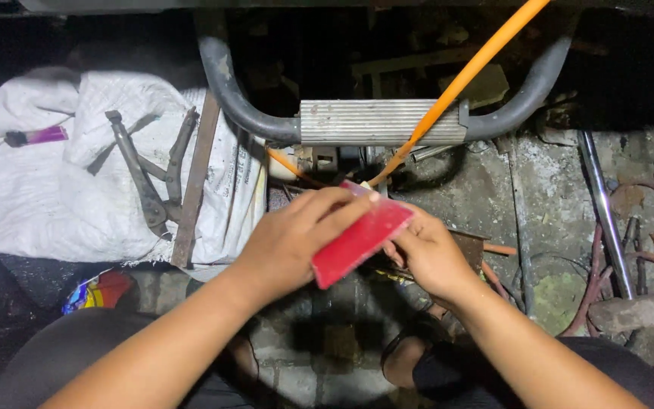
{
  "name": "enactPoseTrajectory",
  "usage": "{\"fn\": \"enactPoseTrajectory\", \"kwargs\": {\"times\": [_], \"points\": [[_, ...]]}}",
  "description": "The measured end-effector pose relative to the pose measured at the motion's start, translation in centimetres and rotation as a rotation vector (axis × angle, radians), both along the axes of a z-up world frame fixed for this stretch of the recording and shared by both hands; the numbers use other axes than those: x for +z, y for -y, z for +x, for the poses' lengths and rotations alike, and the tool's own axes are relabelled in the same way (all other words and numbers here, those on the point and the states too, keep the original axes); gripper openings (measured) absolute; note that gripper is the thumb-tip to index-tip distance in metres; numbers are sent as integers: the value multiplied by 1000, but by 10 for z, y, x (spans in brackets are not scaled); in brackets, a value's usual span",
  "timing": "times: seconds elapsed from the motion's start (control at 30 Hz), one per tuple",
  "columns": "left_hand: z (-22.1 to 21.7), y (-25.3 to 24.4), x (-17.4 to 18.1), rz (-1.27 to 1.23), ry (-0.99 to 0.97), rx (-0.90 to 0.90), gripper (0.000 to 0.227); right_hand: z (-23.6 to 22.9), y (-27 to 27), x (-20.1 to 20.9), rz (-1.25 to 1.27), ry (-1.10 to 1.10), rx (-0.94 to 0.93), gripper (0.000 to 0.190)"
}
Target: The person holds a red rectangular object and uses a small yellow spatula to scoop a white substance from a container. They then spread the substance onto the surface of the red object and apply it to a black surface above.
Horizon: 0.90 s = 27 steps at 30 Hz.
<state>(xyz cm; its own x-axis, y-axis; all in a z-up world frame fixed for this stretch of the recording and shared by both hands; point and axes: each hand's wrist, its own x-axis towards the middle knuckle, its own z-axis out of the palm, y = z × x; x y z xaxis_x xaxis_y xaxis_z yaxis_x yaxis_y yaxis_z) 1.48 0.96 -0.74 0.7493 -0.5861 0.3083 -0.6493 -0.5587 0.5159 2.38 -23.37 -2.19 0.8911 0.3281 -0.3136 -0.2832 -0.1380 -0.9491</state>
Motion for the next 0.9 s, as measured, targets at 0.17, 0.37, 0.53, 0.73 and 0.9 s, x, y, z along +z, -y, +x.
{"fn": "enactPoseTrajectory", "kwargs": {"times": [0.17, 0.37, 0.53, 0.73, 0.9], "points": [[11, 5, 21, 266, -293, 144, 83, 6, 8, 28, 187, 39, -177, 31], [18, 9, 4, -53, -584, 349, 43, 23, 18, 41, -348, 624, -157, 38], [16, 24, -4, -264, -686, 444, 51, 10, 5, 4, -656, 863, 26, 37], [18, 20, 5, -482, -605, 636, 53, 8, 4, 1, -1018, 729, 320, 42], [20, 15, 19, -619, -213, 378, 43, 22, 5, 5, -711, 190, 111, 38]]}}
